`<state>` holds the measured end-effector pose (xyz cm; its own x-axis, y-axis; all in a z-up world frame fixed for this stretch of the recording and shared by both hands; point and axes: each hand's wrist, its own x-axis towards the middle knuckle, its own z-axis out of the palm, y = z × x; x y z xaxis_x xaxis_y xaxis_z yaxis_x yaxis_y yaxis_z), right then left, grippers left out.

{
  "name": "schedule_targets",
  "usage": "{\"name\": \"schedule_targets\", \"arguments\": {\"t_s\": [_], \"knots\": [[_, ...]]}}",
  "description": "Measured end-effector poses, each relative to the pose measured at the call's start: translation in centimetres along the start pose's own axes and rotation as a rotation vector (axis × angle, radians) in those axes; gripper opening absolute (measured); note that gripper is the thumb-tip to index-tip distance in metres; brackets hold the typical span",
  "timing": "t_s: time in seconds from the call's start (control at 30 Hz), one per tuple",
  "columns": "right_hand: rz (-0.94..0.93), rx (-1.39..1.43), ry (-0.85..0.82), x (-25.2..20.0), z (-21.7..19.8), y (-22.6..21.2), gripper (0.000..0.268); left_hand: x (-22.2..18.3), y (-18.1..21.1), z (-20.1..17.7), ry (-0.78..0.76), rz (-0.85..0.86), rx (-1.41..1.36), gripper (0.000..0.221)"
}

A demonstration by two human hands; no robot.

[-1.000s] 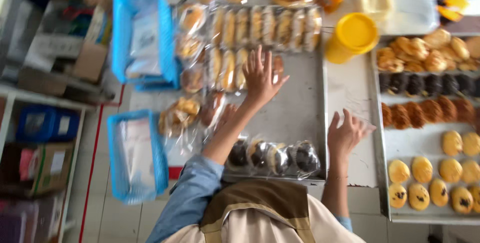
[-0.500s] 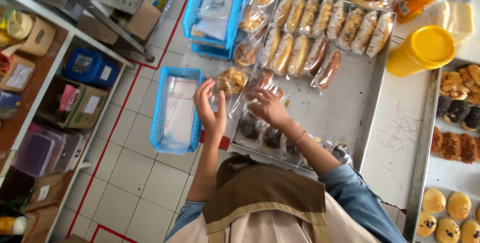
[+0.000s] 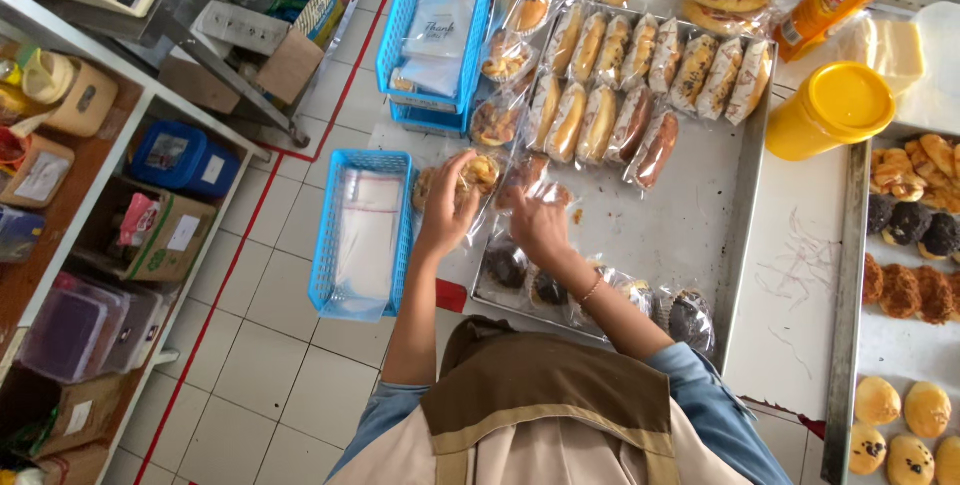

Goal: The person packs various types of bread and pastries into individual plastic bags on a work table, sealing some with adhesive tape.

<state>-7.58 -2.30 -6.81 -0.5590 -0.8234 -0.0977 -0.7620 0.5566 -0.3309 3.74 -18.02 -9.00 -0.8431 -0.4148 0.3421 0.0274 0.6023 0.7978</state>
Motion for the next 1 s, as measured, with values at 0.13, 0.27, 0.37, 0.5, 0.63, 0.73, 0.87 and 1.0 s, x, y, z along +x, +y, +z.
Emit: {"name": "schedule_targets", "arguments": {"t_s": [0.13,0.27,0.37,0.5,0.63,0.73,0.87,1.0], "knots": [[-0.201,0.169,0.359,-0.1,-3.8,1.6,0.017,0.0,1.8,-2.0,-0.250,0.231,-0.163,0.119],[-0.422,0.376,0.276,-1.9,-12.0,1.4,0.034,0.6,2.1,1.3,-0.224,0.416,-0.060,0.126],[-0.744,0.776,0.376,-3.1,-14.1,1.0,0.027,-1.0,3.5,5.5,-0.527,0.065,-0.636,0.095],[-0.244,1.551,0.549,-6.6,-11.7,1.1,0.026,-3.3,9.5,10.8,-0.187,0.031,-1.119,0.080],[-0.193,1.122,0.708,-9.4,-9.9,1.6,0.039,-2.3,11.7,10.6,0.035,0.138,-1.257,0.081],[-0.312,0.964,0.465,-11.3,-8.7,1.5,0.063,-1.4,13.2,9.3,0.103,0.265,-1.332,0.094],[-0.091,1.114,0.514,-11.8,-6.8,0.9,0.063,-0.3,15.4,7.4,0.025,0.242,-1.011,0.097],[0.003,0.743,0.789,-11.8,-6.8,0.5,0.075,-0.6,16.4,6.2,-0.004,0.148,-1.141,0.084]]}}
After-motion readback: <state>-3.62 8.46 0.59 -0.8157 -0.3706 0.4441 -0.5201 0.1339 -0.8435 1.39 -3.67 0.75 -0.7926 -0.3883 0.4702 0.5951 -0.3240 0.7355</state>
